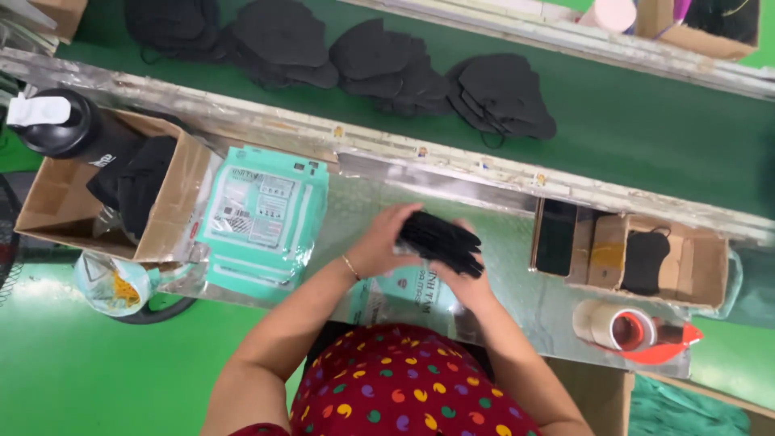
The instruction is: The person repeatedly picks black face masks from a conveyor belt, places them into light green plastic pouches, and sets the filled pouches aside. The person handles masks and pouches by hand throughout the clip.
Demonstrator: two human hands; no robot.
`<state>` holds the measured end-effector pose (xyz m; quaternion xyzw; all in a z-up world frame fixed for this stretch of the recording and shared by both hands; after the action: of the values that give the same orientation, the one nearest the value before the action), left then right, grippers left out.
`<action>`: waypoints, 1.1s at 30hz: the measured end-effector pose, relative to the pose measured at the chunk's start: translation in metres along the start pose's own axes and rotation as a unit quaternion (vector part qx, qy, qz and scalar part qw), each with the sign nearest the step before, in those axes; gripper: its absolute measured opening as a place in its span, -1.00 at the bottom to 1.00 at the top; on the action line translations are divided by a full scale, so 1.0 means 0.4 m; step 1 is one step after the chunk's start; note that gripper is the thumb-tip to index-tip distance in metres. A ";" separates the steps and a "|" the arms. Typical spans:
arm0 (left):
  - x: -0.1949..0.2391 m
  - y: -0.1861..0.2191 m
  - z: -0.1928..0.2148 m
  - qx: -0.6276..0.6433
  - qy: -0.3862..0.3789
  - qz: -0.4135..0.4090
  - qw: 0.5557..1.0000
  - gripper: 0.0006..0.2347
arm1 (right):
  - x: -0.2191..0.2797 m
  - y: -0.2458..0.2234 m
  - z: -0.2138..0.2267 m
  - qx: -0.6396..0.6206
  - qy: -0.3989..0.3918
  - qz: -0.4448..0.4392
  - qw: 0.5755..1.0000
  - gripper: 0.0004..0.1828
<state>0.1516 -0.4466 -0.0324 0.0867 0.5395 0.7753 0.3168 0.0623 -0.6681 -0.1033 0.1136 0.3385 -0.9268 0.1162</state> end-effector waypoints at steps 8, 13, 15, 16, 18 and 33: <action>0.011 -0.151 -0.108 0.041 -0.008 -0.010 0.999 -0.43 | -0.016 -0.047 -0.003 -0.226 -0.013 -0.028 0.974 0.10; 0.085 -0.121 -0.096 0.044 -0.025 0.023 0.998 -0.60 | -0.012 -0.022 -0.044 -0.564 -0.055 -0.148 0.810 -0.01; 0.109 -0.100 -0.054 0.022 -0.016 0.002 1.000 -0.63 | 0.032 0.037 -0.085 -0.739 -0.077 -0.290 0.604 -0.16; 0.132 -0.083 -0.036 0.002 0.002 -0.023 1.000 -0.60 | 0.062 0.066 -0.080 -0.543 -0.132 -0.236 0.795 -0.29; 0.139 -0.136 0.062 -0.035 0.030 -0.051 0.998 -0.58 | 0.028 0.093 -0.087 -0.310 -0.177 -0.139 0.924 -0.40; 0.510 0.025 0.732 -0.454 0.503 0.158 0.718 -0.82 | 0.081 0.152 -0.121 0.142 -0.126 0.146 0.971 -0.58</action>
<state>0.1271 -0.1007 0.0523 -0.3861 0.1807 0.8956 -0.1270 0.0558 -0.6861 -0.1850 0.0588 0.1662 -0.9453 0.2745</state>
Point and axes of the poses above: each hand's wrist, its own x-axis away from the middle knuckle, its own z-axis out of the back of the hand, y = z × x, the point moved 4 cm from there along -x, towards the middle knuckle, and after that the axes turned 7 degrees about x, right-handed, at the moved point
